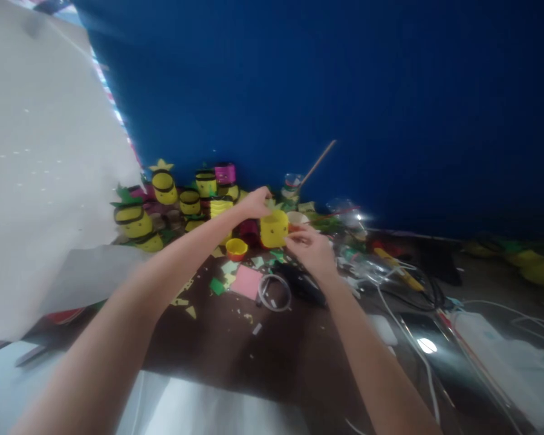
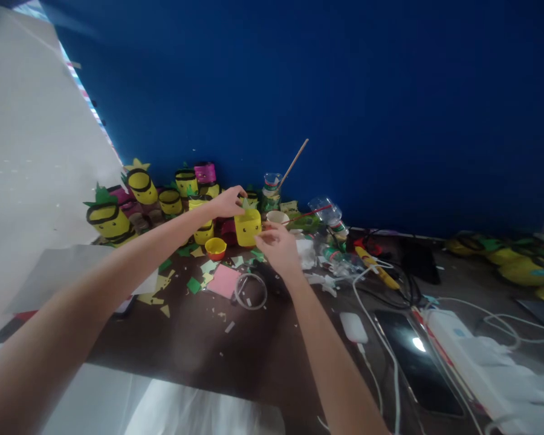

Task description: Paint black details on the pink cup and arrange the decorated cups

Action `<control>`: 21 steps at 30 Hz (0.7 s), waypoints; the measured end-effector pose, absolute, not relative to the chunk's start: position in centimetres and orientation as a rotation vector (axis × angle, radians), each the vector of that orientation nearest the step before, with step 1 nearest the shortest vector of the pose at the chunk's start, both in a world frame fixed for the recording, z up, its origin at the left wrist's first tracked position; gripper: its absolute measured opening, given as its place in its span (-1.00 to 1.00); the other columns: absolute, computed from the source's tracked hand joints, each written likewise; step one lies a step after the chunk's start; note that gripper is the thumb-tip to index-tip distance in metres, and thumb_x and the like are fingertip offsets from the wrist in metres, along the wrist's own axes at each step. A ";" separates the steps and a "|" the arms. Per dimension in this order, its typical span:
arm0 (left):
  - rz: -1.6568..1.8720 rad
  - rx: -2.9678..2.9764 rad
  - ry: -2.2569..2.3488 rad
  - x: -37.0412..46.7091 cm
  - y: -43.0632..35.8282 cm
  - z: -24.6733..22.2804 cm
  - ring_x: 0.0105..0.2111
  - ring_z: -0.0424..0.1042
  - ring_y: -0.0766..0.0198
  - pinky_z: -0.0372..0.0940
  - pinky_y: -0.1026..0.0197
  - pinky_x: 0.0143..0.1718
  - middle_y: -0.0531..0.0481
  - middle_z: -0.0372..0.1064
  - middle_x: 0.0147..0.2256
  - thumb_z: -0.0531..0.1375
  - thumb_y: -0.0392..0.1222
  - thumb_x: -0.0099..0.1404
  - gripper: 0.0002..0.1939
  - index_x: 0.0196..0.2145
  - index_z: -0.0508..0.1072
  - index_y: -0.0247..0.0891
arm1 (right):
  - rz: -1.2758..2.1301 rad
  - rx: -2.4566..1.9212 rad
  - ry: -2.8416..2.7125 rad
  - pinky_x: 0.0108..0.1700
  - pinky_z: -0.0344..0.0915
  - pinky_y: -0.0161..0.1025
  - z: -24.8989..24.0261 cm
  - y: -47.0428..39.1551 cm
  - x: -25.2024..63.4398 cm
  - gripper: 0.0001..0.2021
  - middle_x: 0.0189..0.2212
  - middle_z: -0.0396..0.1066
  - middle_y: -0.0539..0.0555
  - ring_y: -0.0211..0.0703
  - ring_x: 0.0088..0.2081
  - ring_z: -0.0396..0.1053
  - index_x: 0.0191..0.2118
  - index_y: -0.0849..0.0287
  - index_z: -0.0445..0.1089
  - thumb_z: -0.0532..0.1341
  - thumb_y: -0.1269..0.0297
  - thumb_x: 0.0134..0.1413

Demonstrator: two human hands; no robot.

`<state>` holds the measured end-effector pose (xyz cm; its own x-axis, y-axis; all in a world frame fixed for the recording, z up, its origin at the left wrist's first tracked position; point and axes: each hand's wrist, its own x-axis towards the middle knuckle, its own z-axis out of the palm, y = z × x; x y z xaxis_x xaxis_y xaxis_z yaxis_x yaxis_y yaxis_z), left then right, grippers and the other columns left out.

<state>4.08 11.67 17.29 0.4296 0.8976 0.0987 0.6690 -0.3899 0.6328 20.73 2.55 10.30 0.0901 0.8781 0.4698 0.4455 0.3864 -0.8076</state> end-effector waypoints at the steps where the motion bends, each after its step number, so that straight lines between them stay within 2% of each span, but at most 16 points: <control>1: 0.588 2.176 1.324 4.1 11.6 17.3 -0.15 0.35 0.15 0.26 0.22 -0.16 -0.24 0.34 -0.10 0.17 -0.38 -0.01 -0.49 -0.04 0.26 -0.41 | 0.476 -1.232 -1.532 -0.24 0.46 -0.19 10.2 2.6 20.7 -0.90 -0.16 0.43 0.16 -0.12 -0.27 0.46 -0.51 0.20 0.50 0.30 0.28 -0.19; 11: 0.564 2.218 1.323 4.6 11.3 17.5 -0.13 0.35 0.10 0.26 0.19 -0.14 -0.27 0.32 -0.06 0.23 -0.35 -0.03 -0.47 -0.05 0.26 -0.44 | 0.357 -1.252 -1.568 -0.23 0.43 -0.15 9.7 2.7 20.5 -0.90 -0.19 0.43 0.18 -0.07 -0.24 0.44 -0.50 0.19 0.51 0.27 0.30 -0.21; 21: 0.476 2.289 1.366 4.7 10.9 17.7 -0.15 0.36 0.13 0.28 0.26 -0.21 -0.23 0.34 -0.08 0.21 -0.33 0.00 -0.47 -0.03 0.25 -0.44 | 0.382 -1.298 -1.559 -0.18 0.41 -0.13 10.0 2.7 20.2 -0.88 -0.21 0.42 0.19 -0.06 -0.23 0.43 -0.50 0.21 0.51 0.25 0.31 -0.23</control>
